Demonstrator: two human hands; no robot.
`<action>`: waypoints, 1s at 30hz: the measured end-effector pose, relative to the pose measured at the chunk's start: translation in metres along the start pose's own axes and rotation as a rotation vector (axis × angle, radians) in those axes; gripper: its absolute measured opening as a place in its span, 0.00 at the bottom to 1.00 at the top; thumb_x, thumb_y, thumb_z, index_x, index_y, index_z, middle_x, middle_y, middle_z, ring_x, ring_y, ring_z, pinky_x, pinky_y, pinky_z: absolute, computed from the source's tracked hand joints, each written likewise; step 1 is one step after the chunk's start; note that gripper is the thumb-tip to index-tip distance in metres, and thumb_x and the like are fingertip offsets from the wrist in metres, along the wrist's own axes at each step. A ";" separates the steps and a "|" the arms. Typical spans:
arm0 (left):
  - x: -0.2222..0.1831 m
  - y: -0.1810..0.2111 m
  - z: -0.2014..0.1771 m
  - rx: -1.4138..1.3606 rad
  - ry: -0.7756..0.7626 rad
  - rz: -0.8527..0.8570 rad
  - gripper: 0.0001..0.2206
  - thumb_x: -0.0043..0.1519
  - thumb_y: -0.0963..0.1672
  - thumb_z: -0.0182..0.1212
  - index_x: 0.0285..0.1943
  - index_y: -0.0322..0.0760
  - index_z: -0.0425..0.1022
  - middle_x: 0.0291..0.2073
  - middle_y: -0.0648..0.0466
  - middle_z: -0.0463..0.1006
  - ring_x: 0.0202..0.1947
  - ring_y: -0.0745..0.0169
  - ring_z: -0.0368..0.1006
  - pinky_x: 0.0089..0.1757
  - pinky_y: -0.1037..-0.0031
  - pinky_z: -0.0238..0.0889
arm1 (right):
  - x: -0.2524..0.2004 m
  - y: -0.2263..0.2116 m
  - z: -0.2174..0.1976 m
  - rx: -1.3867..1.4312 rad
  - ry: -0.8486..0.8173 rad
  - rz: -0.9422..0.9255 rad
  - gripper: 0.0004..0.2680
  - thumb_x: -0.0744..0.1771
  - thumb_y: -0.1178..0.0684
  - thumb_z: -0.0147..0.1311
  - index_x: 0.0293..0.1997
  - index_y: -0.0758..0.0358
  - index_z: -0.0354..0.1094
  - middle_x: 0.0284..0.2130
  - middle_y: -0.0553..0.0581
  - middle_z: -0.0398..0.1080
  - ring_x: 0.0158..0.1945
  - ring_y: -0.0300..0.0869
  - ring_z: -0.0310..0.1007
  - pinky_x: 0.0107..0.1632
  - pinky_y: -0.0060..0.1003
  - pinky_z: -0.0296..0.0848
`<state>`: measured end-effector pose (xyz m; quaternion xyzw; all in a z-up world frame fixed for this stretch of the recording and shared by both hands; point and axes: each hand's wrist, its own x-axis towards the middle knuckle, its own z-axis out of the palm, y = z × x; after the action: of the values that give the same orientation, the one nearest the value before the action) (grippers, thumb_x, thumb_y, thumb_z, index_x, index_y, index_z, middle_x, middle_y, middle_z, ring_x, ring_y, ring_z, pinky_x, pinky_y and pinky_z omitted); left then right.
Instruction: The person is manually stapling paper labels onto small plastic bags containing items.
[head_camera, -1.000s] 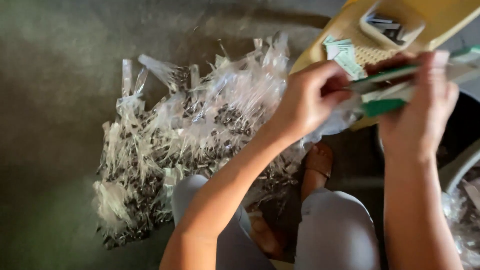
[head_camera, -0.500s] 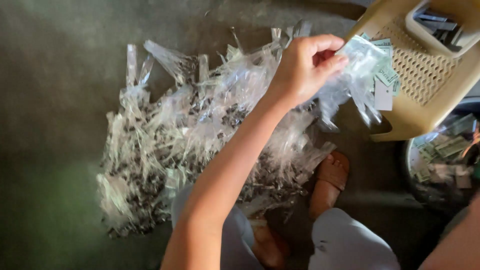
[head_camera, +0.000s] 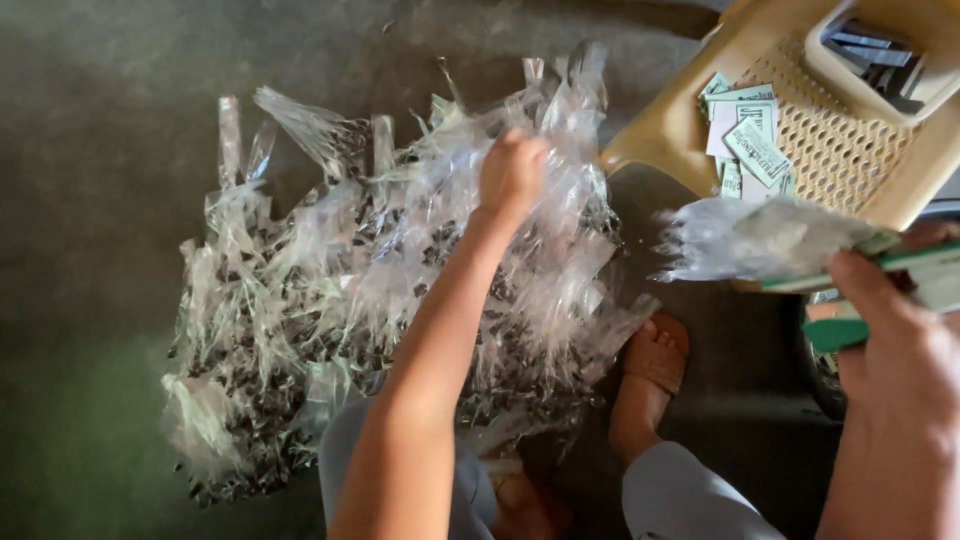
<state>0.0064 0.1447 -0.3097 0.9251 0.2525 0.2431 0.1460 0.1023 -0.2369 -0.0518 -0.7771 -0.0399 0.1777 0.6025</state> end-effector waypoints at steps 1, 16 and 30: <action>-0.007 -0.011 0.006 0.057 0.006 -0.011 0.06 0.51 0.41 0.67 0.37 0.41 0.82 0.32 0.52 0.76 0.28 0.54 0.73 0.32 0.64 0.67 | -0.020 -0.005 0.019 -0.019 0.004 0.007 0.11 0.74 0.58 0.51 0.60 0.46 0.55 0.42 0.47 0.64 0.30 0.29 0.64 0.22 0.20 0.57; -0.053 0.008 -0.079 -0.179 -0.166 -0.268 0.06 0.61 0.43 0.54 0.41 0.35 0.66 0.23 0.40 0.79 0.26 0.29 0.75 0.29 0.48 0.66 | -0.059 0.018 0.024 0.051 0.030 -0.203 0.11 0.68 0.65 0.61 0.53 0.64 0.64 0.45 0.52 0.69 0.42 0.35 0.69 0.44 0.26 0.70; -0.069 -0.013 0.009 0.312 -0.318 -0.249 0.13 0.54 0.45 0.66 0.47 0.41 0.76 0.42 0.47 0.75 0.43 0.46 0.72 0.44 0.55 0.63 | -0.080 0.028 0.009 0.078 0.051 -0.167 0.09 0.66 0.67 0.58 0.44 0.63 0.62 0.52 0.57 0.71 0.50 0.39 0.72 0.50 0.27 0.72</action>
<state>-0.0462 0.1175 -0.3479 0.9249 0.3727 0.0327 0.0682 0.0201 -0.2582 -0.0619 -0.7513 -0.0823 0.1082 0.6458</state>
